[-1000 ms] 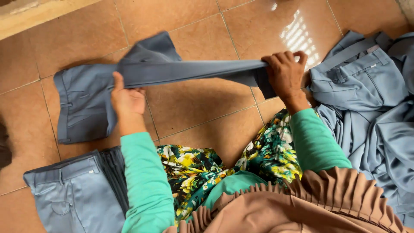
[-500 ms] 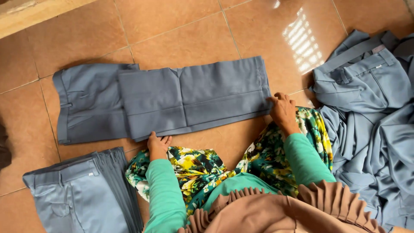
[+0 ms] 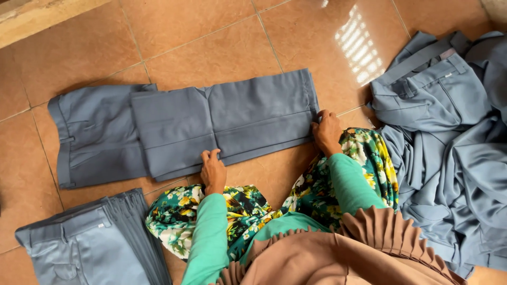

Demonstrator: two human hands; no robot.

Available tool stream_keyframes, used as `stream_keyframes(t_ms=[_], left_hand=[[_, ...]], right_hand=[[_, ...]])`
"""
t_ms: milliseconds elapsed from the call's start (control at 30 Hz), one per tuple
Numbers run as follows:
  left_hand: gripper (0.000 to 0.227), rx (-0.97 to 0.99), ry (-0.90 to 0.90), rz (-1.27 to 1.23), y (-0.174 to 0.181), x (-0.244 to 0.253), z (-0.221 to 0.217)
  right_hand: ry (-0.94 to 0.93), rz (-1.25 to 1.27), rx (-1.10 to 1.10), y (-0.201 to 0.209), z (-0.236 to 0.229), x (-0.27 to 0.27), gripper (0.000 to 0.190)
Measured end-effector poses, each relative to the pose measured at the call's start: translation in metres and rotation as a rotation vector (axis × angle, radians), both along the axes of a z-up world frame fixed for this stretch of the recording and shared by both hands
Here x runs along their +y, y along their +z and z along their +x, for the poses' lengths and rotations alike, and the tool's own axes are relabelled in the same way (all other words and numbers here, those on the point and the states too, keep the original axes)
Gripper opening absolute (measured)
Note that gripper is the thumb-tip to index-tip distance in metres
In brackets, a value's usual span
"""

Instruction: Folding grey trousers into neat rectangles on the floor.

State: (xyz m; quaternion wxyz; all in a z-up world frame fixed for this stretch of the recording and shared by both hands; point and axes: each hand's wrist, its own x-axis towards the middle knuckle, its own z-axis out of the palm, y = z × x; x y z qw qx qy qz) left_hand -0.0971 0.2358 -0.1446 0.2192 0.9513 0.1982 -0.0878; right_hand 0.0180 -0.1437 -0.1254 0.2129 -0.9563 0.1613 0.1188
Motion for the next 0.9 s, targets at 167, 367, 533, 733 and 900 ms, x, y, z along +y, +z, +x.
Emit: stream_keyframes(t_ms=[167, 367, 533, 733, 900], left_hand=[[0.018, 0.005, -0.193, 0.173, -0.014, 0.016, 0.002], [0.011, -0.255, -0.179, 0.284, 0.001, 0.023, -0.001], [0.012, -0.563, -0.193, 0.522, 0.012, 0.01, -0.016], [0.013, -0.358, -0.322, 0.421, -0.035, 0.009, -0.032], [0.013, -0.32, -0.316, 0.386, -0.033, 0.009, -0.031]], right_hand=[[-0.025, -0.032, 0.006, -0.005, -0.003, -0.002, 0.031], [-0.072, 0.1, -0.219, 0.039, 0.003, -0.004, 0.025], [-0.049, 0.117, -0.278, 0.036, -0.003, -0.025, 0.023], [0.129, -0.055, -0.031, -0.028, 0.0, -0.03, 0.027], [-0.045, 0.004, 0.045, -0.006, 0.004, -0.005, 0.055]])
